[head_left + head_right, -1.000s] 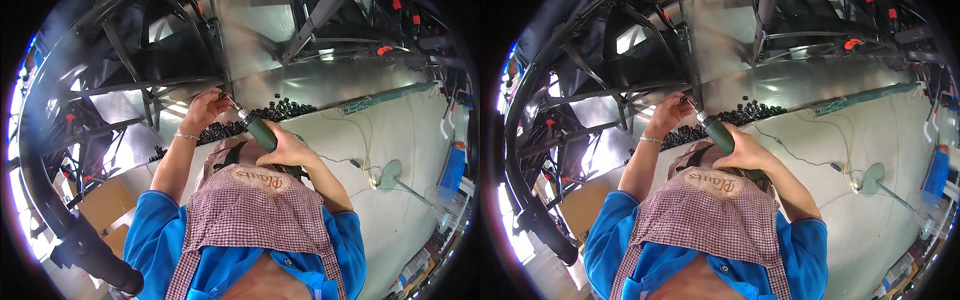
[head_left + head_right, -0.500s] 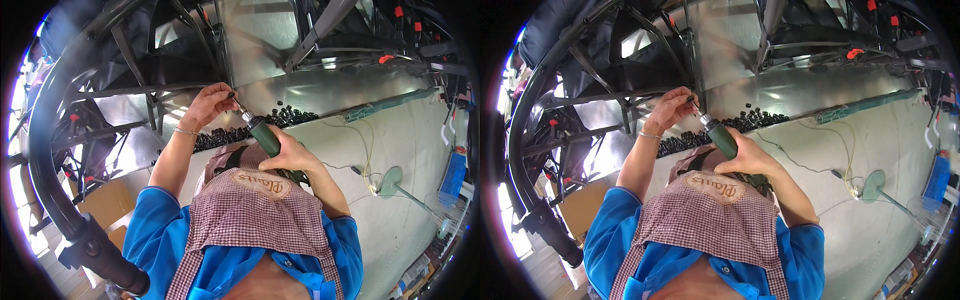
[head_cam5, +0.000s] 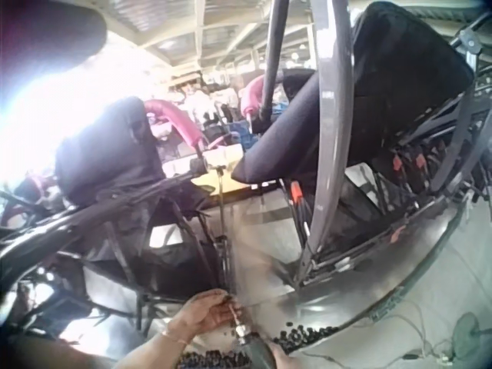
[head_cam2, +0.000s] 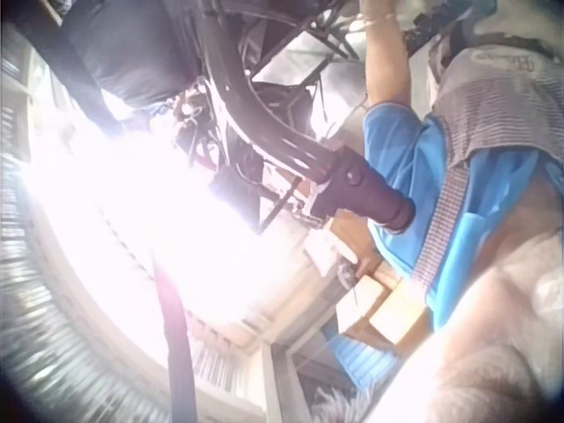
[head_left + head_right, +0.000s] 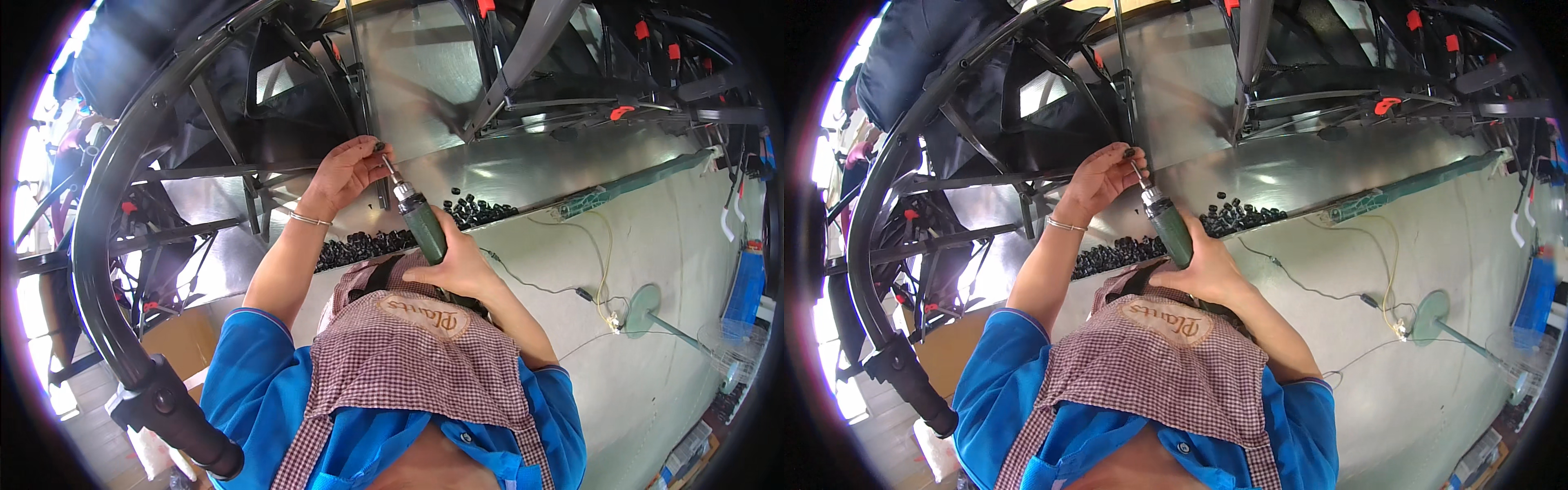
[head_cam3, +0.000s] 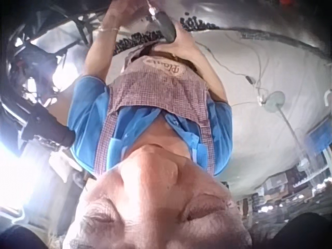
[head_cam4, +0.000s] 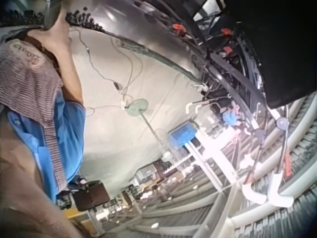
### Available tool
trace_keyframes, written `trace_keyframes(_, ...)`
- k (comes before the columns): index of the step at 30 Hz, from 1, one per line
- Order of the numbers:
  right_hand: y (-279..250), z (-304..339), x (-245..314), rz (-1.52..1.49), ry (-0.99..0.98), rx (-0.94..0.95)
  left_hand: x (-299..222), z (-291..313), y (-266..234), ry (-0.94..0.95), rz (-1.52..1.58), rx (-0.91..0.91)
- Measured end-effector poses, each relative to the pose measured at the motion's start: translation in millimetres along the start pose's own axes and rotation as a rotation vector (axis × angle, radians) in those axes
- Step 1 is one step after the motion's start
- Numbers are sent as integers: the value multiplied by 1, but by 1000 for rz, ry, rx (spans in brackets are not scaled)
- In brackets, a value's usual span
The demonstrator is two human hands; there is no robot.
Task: The person uses a cordless drill to fasten screws into the frame of a stroller. They repeatedly pick up screws, position them, and drive them into place while adjusting the stroller's orientation.
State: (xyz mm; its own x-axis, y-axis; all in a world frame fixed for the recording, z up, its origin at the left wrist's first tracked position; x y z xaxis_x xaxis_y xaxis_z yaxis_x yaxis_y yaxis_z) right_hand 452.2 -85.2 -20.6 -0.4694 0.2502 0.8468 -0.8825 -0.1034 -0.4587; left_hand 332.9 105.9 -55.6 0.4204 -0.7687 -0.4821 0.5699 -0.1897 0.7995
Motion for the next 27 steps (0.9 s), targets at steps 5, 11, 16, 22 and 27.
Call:
trace_keyframes(5, -13, 3, 3, -18, -62, -4, 4, 3, 9, -23, 33, 16)
trace_keyframes(11, -15, 2, 1, -79, -28, 50, 1, 4, 22, -46, -55, 35)
trace_keyframes(16, -18, -4, 6, 15, -228, -49, -14, 0, 31, -91, -244, 120)
trace_keyframes(22, -8, -4, 7, -553, -29, 213, -24, 3, 66, -89, -230, 171)
trace_keyframes(27, -20, -4, 6, -586, 5, 142, -121, -30, 86, 812, -1345, -239)
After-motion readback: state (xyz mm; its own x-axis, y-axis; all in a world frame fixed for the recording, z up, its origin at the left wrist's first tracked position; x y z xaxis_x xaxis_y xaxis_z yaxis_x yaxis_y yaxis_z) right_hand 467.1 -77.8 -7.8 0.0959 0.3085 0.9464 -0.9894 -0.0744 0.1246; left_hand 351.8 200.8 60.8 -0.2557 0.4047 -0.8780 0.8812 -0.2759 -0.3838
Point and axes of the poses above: each hand's wrist, its own z-axis away from the middle knuckle, its own y-axis out of the palm, x = y × z, the point moved 7 cm from there along -z, towards the middle knuckle, and after that the axes turned 15 degrees about z, right-handed, at the moved point
